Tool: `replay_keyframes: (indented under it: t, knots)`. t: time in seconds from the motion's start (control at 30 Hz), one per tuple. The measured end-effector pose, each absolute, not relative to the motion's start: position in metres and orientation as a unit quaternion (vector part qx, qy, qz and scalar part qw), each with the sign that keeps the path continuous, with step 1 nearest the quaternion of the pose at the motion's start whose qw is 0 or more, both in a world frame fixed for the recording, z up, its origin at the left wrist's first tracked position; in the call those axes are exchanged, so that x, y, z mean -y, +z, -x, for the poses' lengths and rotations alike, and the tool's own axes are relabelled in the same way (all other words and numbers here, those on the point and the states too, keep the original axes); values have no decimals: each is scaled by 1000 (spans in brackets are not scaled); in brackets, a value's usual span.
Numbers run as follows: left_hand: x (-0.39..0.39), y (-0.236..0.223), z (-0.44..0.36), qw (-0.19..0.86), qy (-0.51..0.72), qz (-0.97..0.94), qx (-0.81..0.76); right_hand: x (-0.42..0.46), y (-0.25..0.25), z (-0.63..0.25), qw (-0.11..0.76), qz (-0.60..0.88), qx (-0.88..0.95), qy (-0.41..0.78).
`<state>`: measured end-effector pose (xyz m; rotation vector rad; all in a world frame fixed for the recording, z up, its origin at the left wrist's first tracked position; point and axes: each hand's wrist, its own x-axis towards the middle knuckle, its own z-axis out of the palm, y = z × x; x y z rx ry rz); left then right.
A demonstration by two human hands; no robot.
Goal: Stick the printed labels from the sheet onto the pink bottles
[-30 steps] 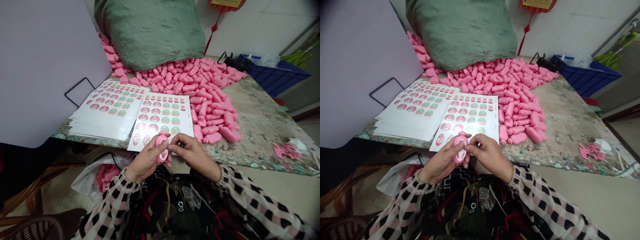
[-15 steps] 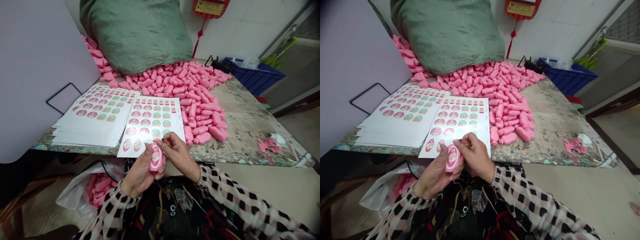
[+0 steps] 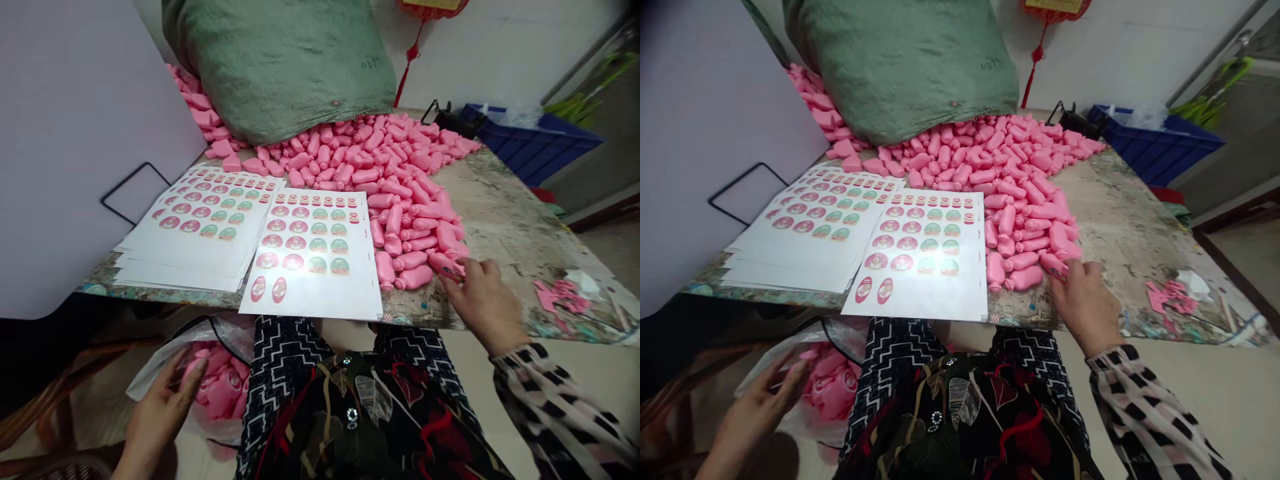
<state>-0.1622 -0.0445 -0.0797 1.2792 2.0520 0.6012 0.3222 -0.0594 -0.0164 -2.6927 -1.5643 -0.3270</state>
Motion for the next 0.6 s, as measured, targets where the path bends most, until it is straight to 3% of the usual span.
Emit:
replay_keyframes:
  t: [0.07, 0.13, 0.3, 0.4, 0.5, 0.6]
  knots:
    - [46, -84, 172, 240, 190, -525, -794, 58, -22, -326, -13, 858, 505, -91]
    - [48, -79, 166, 233, 212, -532, -786, 57, -23, -328, -20, 848, 523, -78]
    - [50, -45, 106, 381, 337, -519, -687, 56, -12, -328, -9, 848, 526, -64]
    - [47, -30, 64, 502, 351, -513, -601, 54, -1, -307, 120, 853, 507, -20]
    - [41, -26, 27, 660, 369, -443, -482, 52, 7, -251, 326, 776, 491, 223]
    - [39, -26, 2, 770, 411, -314, -374, 52, 6, -185, 358, 623, 491, 493]
